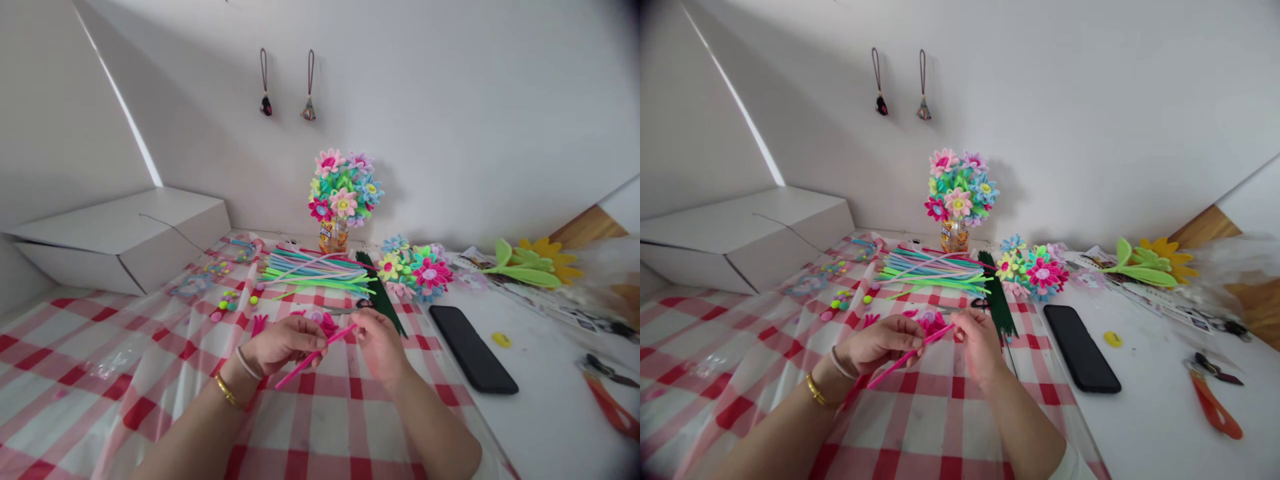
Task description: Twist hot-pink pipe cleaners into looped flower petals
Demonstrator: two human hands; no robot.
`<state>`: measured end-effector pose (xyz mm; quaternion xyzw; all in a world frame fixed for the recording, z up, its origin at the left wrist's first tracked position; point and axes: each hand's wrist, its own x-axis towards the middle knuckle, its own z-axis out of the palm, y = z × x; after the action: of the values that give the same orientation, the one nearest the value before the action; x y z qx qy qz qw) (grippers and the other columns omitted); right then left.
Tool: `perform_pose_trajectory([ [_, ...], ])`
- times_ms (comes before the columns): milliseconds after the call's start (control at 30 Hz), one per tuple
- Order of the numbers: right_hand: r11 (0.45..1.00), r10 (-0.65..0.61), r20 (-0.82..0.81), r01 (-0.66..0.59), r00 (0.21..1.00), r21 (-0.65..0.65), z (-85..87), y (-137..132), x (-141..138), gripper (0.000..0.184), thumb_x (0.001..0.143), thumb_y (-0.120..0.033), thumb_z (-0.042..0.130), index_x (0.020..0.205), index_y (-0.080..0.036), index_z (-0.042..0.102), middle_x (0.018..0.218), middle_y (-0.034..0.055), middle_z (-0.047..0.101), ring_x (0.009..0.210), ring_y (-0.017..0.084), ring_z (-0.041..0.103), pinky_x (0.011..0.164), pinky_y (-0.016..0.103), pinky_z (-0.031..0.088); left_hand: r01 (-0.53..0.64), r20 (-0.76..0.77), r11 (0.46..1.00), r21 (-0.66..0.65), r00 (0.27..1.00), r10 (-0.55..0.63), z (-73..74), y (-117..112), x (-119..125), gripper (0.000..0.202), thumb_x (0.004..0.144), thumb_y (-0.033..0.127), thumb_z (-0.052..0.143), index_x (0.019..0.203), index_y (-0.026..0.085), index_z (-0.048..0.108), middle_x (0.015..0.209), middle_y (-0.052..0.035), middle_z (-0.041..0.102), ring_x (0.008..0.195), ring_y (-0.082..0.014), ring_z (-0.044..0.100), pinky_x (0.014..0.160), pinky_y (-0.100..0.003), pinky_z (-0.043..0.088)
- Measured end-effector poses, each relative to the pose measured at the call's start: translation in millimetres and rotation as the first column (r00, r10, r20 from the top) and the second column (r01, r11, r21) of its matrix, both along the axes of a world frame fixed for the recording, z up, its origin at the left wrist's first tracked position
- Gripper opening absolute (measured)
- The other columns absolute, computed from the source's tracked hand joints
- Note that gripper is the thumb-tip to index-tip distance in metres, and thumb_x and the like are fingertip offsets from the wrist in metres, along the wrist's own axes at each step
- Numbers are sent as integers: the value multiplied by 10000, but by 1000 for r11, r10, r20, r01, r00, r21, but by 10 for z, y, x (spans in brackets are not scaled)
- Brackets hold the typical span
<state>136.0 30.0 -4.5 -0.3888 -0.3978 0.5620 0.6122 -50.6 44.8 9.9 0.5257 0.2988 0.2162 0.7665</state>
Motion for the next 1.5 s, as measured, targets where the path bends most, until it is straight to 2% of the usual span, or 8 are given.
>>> perform_pose_trajectory([
  [167,994,-111,-42,111,993,3,-17,119,137,298,732,-407,605,541,-183,557,553,-21,466,574,120,434,605,271,365,-68,68,997,-32,995,70,-7,13,-26,149,653,253,670,650,106,642,548,-32,582,505,-100,499,507,-219,323],
  [500,993,-120,293,117,949,29,0,4,64,168,674,-339,686,672,-178,640,611,-27,547,617,121,459,623,262,338,-82,-67,987,139,994,92,-24,11,65,209,662,307,677,642,104,636,517,-12,567,402,-49,352,413,-212,225],
  [733,995,-42,-118,31,992,-92,17,31,21,143,609,-203,696,533,-166,581,541,-39,476,531,93,414,568,252,346,-34,-126,980,196,990,60,-62,13,78,220,680,318,663,653,100,646,518,-2,554,415,-56,399,427,-206,283],
  [833,996,-74,-108,67,991,-60,6,45,28,180,611,-200,691,501,-172,552,526,-45,453,530,95,405,573,254,347,-53,-86,991,126,994,64,-108,22,90,234,692,338,655,651,110,623,548,-10,582,405,-56,422,426,-204,299],
  [933,982,-187,56,188,981,-6,2,46,56,153,638,-244,690,551,-178,582,553,-36,497,576,109,425,609,254,349,-112,5,993,26,994,112,-152,38,120,210,694,317,663,665,118,603,588,-14,603,421,-50,445,430,-188,299],
  [1067,972,-231,195,234,953,8,22,7,56,130,647,-281,679,612,-178,609,585,-38,528,579,107,426,596,250,335,-313,136,948,-52,938,318,-166,68,158,189,708,291,659,677,112,604,583,-9,590,459,-48,465,475,-179,345],
  [1233,989,-137,338,145,931,3,4,-75,-52,121,664,-273,642,613,-172,602,535,-45,514,530,99,412,540,241,313,-519,214,844,-131,817,536,-168,110,158,204,712,280,653,623,114,576,500,7,544,463,-69,488,504,-194,395],
  [1500,997,3,313,21,950,-73,-69,-96,-181,107,642,-239,641,593,-169,576,540,-44,510,526,95,404,535,235,305,-585,325,802,-119,740,589,-173,144,112,137,708,213,646,639,116,578,512,1,555,477,-84,501,491,-199,405],
])
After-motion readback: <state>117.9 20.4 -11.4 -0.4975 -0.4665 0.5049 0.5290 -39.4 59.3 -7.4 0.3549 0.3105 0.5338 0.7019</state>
